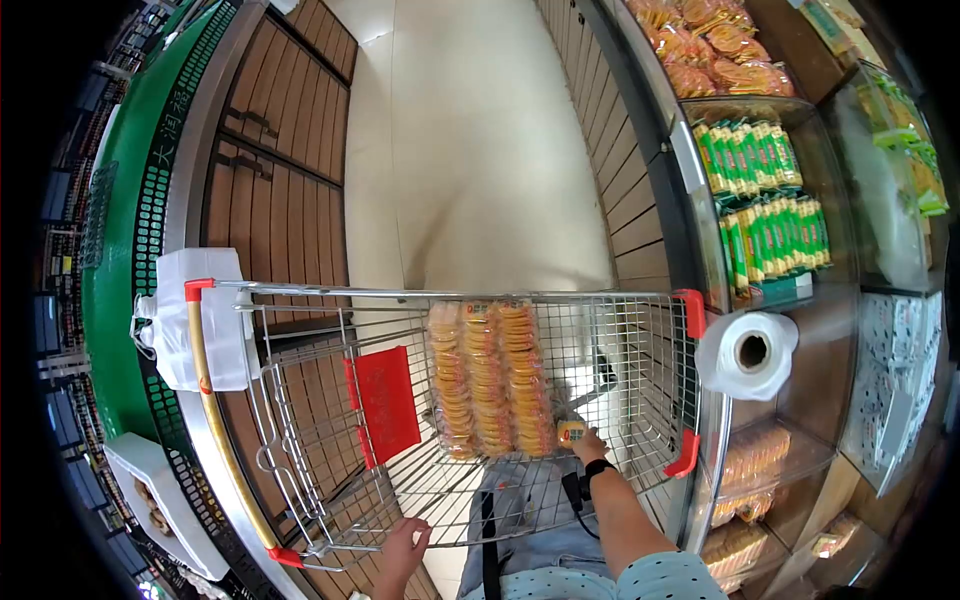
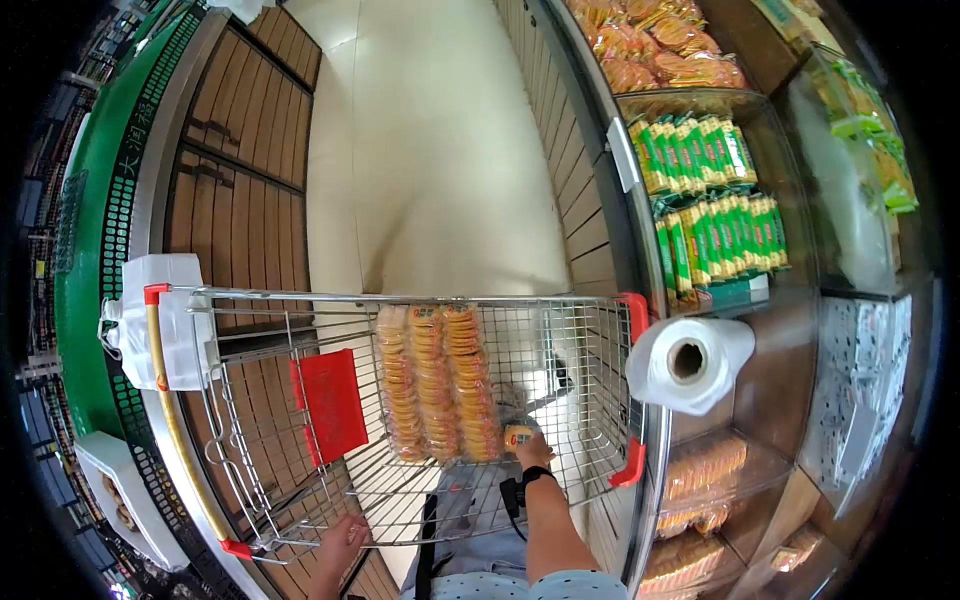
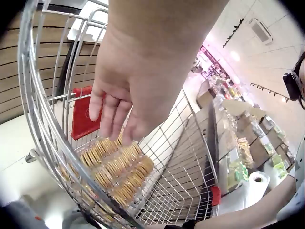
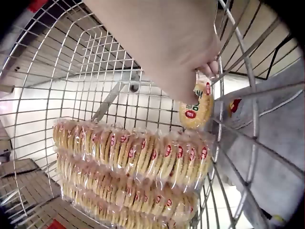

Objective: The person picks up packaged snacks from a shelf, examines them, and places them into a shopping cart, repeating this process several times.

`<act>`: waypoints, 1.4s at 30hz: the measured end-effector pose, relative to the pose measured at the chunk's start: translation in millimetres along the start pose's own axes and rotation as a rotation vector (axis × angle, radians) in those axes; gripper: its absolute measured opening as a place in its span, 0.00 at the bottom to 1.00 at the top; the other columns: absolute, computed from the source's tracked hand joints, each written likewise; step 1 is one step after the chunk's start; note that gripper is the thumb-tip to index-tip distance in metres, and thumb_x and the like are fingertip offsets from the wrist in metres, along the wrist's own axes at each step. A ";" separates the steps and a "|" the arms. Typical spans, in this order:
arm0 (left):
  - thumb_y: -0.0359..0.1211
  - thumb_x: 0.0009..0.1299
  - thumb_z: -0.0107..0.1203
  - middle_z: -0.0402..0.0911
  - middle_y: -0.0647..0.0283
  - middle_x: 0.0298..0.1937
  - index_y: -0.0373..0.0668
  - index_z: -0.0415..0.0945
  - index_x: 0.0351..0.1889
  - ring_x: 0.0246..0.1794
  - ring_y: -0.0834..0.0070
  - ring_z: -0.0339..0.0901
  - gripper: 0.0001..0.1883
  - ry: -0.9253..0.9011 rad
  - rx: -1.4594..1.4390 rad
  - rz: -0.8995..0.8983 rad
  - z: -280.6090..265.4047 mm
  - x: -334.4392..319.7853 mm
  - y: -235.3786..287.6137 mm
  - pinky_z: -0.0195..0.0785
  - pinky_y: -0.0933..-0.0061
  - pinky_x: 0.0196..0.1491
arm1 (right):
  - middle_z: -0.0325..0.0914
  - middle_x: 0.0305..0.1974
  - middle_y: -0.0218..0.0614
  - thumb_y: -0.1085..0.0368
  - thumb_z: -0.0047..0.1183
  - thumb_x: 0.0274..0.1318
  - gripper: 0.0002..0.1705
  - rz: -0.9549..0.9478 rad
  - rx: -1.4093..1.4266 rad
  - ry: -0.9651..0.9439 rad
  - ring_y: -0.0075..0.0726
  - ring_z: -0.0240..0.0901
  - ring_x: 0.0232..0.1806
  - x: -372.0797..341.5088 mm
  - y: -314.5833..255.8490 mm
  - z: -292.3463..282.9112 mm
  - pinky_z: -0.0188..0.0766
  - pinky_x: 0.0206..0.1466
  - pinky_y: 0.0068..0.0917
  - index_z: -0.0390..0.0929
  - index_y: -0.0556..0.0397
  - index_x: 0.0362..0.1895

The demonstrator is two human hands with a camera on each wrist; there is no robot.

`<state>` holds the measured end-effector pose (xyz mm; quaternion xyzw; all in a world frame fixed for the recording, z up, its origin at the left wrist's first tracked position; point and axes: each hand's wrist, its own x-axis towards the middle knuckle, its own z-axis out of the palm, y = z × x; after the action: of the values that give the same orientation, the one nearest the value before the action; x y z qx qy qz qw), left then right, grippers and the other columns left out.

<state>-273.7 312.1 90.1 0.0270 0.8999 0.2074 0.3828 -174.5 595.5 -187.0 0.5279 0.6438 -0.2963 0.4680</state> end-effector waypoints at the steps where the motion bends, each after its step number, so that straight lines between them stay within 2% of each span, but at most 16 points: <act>1: 0.31 0.54 0.50 0.72 0.60 0.27 0.41 0.69 0.27 0.29 0.67 0.70 0.05 -0.009 -0.005 -0.026 0.7 4.3 4.0 0.62 0.72 0.30 | 0.66 0.42 0.42 0.57 0.51 0.34 0.28 0.063 0.029 -0.016 0.47 0.59 0.48 10.1 0.8 2.0 0.48 0.50 0.40 0.61 0.53 0.44; 6: 0.31 0.55 0.49 0.72 0.59 0.27 0.41 0.69 0.28 0.28 0.66 0.70 0.05 -0.028 -0.015 -0.004 1.2 20.3 26.2 0.62 0.72 0.30 | 0.71 0.29 0.44 0.63 0.52 0.34 0.16 0.063 0.295 -0.060 0.41 0.68 0.31 54.1 20.7 36.3 0.62 0.27 0.30 0.71 0.57 0.32; 9: 0.31 0.55 0.48 0.71 0.58 0.28 0.41 0.70 0.30 0.30 0.65 0.70 0.06 -0.071 -0.033 -0.030 -5.4 22.4 44.2 0.62 0.71 0.31 | 0.72 0.29 0.45 0.62 0.52 0.34 0.18 0.011 0.302 -0.043 0.40 0.70 0.32 49.9 16.4 26.1 0.64 0.34 0.34 0.69 0.57 0.34; 11: 0.31 0.55 0.48 0.71 0.57 0.29 0.41 0.70 0.30 0.30 0.64 0.69 0.06 -0.077 -0.018 0.051 -5.3 23.9 40.0 0.62 0.70 0.32 | 0.71 0.34 0.43 0.61 0.50 0.35 0.17 0.087 -0.029 0.091 0.42 0.67 0.38 -3.2 -21.3 -28.9 0.56 0.42 0.37 0.68 0.53 0.34; 15: 0.31 0.55 0.48 0.71 0.59 0.29 0.42 0.70 0.31 0.30 0.63 0.69 0.07 -0.014 0.059 0.202 -7.8 22.6 38.0 0.63 0.69 0.32 | 0.71 0.30 0.40 0.63 0.49 0.35 0.14 -0.447 0.116 0.279 0.41 0.68 0.34 -7.3 -13.4 -44.4 0.55 0.41 0.42 0.66 0.54 0.31; 16: 0.32 0.55 0.48 0.71 0.60 0.28 0.43 0.70 0.31 0.29 0.63 0.69 0.07 -0.011 0.046 0.211 -7.5 22.1 37.2 0.63 0.69 0.31 | 0.71 0.30 0.40 0.63 0.50 0.35 0.15 -0.572 0.044 0.272 0.42 0.68 0.33 -10.1 -17.5 -53.0 0.61 0.36 0.34 0.65 0.56 0.30; 20: 0.31 0.53 0.49 0.70 0.60 0.27 0.43 0.69 0.31 0.28 0.64 0.69 0.08 0.035 0.086 0.426 -15.8 22.4 43.9 0.63 0.71 0.29 | 0.72 0.26 0.41 0.60 0.47 0.41 0.15 -0.977 0.077 0.002 0.40 0.70 0.27 -61.9 -34.6 -91.0 0.66 0.32 0.28 0.65 0.55 0.33; 24: 0.33 0.54 0.48 0.70 0.58 0.28 0.41 0.67 0.37 0.28 0.64 0.69 0.13 0.268 0.088 0.628 -27.5 17.8 56.2 0.63 0.70 0.29 | 0.71 0.29 0.37 0.59 0.47 0.43 0.17 -1.192 -0.040 -0.219 0.30 0.67 0.30 -171.3 -64.7 -110.4 0.65 0.34 0.23 0.67 0.56 0.36; 27: 0.36 0.56 0.47 0.70 0.58 0.31 0.41 0.65 0.42 0.29 0.66 0.70 0.16 0.159 -0.106 0.647 -46.9 -0.5 63.1 0.63 0.71 0.31 | 0.70 0.31 0.35 0.58 0.45 0.46 0.16 -1.344 0.027 -0.391 0.26 0.65 0.32 -252.1 -77.9 -99.4 0.63 0.35 0.21 0.67 0.56 0.37; 28: 0.39 0.58 0.46 0.72 0.57 0.30 0.39 0.64 0.43 0.29 0.69 0.70 0.18 -0.051 -0.180 0.593 -51.0 -2.8 54.4 0.63 0.72 0.31 | 0.70 0.32 0.34 0.59 0.44 0.48 0.15 -1.381 0.054 -0.410 0.24 0.64 0.32 -285.1 -80.4 -98.0 0.62 0.36 0.20 0.67 0.57 0.37; 30: 0.37 0.59 0.45 0.71 0.59 0.24 0.37 0.65 0.42 0.25 0.73 0.69 0.16 -0.139 -0.199 0.515 -74.1 -25.5 52.9 0.63 0.74 0.30 | 0.69 0.31 0.32 0.59 0.41 0.50 0.14 -1.461 0.109 -0.411 0.22 0.63 0.32 -332.7 -83.5 -87.8 0.62 0.36 0.18 0.67 0.57 0.37; 33: 0.37 0.62 0.41 0.68 0.65 0.16 0.36 0.67 0.39 0.15 0.83 0.66 0.14 -0.057 -0.428 0.405 -96.7 -60.5 30.8 0.60 0.82 0.18 | 0.66 0.26 0.28 0.59 0.39 0.52 0.14 -1.469 0.474 -0.291 0.19 0.60 0.27 -366.4 -86.0 -62.7 0.60 0.30 0.15 0.65 0.57 0.36; 34: 0.37 0.62 0.40 0.68 0.66 0.16 0.36 0.67 0.39 0.14 0.84 0.65 0.14 -0.032 -0.576 0.338 -106.2 -72.5 25.6 0.59 0.83 0.16 | 0.60 0.20 0.25 0.60 0.37 0.53 0.12 -1.287 0.579 -0.539 0.15 0.55 0.22 -385.4 -81.1 -63.0 0.54 0.24 0.10 0.64 0.56 0.35; 37: 0.39 0.64 0.36 0.69 0.66 0.16 0.36 0.66 0.35 0.12 0.86 0.67 0.15 0.038 -0.879 0.321 -123.3 -104.2 2.2 0.56 0.87 0.11 | 0.56 0.17 0.22 0.61 0.37 0.53 0.12 -1.254 0.635 -0.803 0.13 0.50 0.18 -426.1 -71.6 -41.3 0.48 0.20 0.09 0.64 0.56 0.34; 41: 0.39 0.64 0.35 0.69 0.66 0.16 0.34 0.65 0.30 0.13 0.84 0.68 0.16 0.020 -1.036 0.419 -143.7 -149.1 -25.1 0.58 0.85 0.13 | 0.59 0.19 0.18 0.62 0.38 0.53 0.11 -1.318 0.660 -0.456 0.10 0.50 0.19 -487.3 -71.1 -0.4 0.48 0.19 0.10 0.67 0.57 0.31; 42: 0.39 0.64 0.34 0.69 0.66 0.16 0.34 0.65 0.29 0.14 0.83 0.69 0.16 -0.009 -1.062 0.431 -145.3 -155.8 -36.6 0.58 0.85 0.14 | 0.62 0.21 0.19 0.64 0.39 0.52 0.10 -1.358 0.617 -0.492 0.10 0.51 0.20 -485.5 -68.9 6.7 0.50 0.21 0.10 0.69 0.57 0.31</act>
<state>-261.5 195.2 271.5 0.0147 0.6449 0.7043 0.2966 -236.2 375.9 247.1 0.0442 0.5922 -0.7912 0.1459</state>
